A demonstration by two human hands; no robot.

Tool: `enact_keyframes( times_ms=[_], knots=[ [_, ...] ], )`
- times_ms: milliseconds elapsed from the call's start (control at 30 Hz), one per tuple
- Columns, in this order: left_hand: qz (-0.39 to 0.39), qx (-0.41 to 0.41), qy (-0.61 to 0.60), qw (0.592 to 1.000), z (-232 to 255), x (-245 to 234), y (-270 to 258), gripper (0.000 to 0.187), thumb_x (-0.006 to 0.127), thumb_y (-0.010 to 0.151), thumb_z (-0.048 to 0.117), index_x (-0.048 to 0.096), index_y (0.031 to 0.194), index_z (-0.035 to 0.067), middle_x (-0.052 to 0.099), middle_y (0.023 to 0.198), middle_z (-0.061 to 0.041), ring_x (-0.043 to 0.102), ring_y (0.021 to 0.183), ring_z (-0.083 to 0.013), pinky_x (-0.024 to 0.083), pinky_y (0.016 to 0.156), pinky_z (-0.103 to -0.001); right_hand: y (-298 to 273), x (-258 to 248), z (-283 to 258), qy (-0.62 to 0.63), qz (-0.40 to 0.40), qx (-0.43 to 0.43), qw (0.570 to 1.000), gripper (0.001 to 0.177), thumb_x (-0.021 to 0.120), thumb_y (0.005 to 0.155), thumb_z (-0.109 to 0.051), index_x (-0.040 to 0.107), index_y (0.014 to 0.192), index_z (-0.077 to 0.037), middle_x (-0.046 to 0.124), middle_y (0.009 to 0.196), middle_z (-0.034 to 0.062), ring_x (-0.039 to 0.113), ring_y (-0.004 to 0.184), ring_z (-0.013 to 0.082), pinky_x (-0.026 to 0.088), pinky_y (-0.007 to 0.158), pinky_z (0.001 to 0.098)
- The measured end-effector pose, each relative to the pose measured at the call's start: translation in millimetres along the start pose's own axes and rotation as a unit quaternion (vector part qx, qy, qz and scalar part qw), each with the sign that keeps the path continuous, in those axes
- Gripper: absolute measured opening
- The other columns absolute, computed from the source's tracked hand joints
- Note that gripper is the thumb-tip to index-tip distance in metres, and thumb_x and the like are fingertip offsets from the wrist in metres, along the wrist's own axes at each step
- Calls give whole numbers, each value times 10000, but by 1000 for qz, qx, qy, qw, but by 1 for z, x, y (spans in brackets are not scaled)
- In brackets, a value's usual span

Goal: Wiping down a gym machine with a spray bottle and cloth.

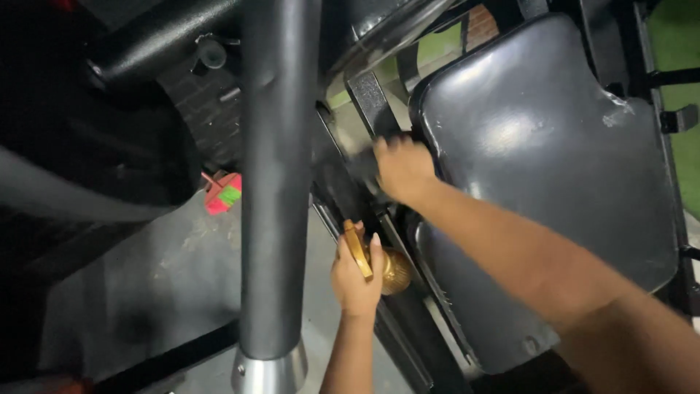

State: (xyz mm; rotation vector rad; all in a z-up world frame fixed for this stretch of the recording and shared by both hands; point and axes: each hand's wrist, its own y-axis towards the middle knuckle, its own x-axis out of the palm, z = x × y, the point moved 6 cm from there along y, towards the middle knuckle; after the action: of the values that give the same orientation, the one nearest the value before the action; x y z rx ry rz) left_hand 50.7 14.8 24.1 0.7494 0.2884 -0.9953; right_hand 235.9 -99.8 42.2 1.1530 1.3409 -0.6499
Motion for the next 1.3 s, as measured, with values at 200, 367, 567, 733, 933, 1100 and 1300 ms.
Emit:
enact_keyframes(
  times_ms=[200,367,567,733,933,1100,1300],
  knots=[
    [-27,-42,131,990,-17,13,0,471,692,877,434,635,1180,78,749,1002,-161,715,887,-382,573,738,-460,71,-14,7,16,124,-29,992,755,645,807,-161,421,1524,-81,456,1501,175,362,1426,363,373,1135,501],
    [-55,-52,164,984,-20,17,2,485,671,894,488,617,1148,78,730,929,-179,705,837,-393,570,705,-473,48,18,-22,-170,104,-100,975,714,567,795,-135,455,1493,-25,279,1637,207,110,1502,435,177,1185,515],
    [-42,-29,154,987,-26,23,1,481,651,912,501,601,1092,57,718,930,-192,704,838,-397,570,701,-472,10,100,-26,-120,19,-111,986,384,519,980,-218,647,1309,-66,607,1406,115,278,1547,317,165,1275,564],
    [-17,-8,135,991,-21,20,3,494,661,901,489,608,1133,56,711,957,-216,694,859,-419,560,733,-492,25,70,-13,27,-225,-104,968,466,553,872,-151,643,1328,-185,684,1280,121,620,1251,317,362,1158,519],
    [16,-13,125,992,-37,22,-3,595,681,876,471,567,1219,-2,689,1040,-271,675,901,-447,554,727,-510,42,-52,-44,215,4,-19,977,436,676,893,-212,606,1318,-145,705,1153,188,664,1077,410,530,914,499],
    [11,-25,120,992,-32,22,-3,520,653,916,452,593,1197,19,695,997,-232,678,905,-435,565,768,-494,42,75,-65,177,13,-241,954,441,745,681,-115,704,1120,-112,600,1324,176,559,1247,429,493,1004,482],
    [-8,-27,114,993,-28,19,-2,524,692,877,424,595,1175,5,683,987,-246,662,893,-465,542,747,-523,-20,52,-54,207,-149,-266,929,343,657,774,-133,734,1103,-191,677,1285,122,582,1287,385,479,1040,473]
  ],
)
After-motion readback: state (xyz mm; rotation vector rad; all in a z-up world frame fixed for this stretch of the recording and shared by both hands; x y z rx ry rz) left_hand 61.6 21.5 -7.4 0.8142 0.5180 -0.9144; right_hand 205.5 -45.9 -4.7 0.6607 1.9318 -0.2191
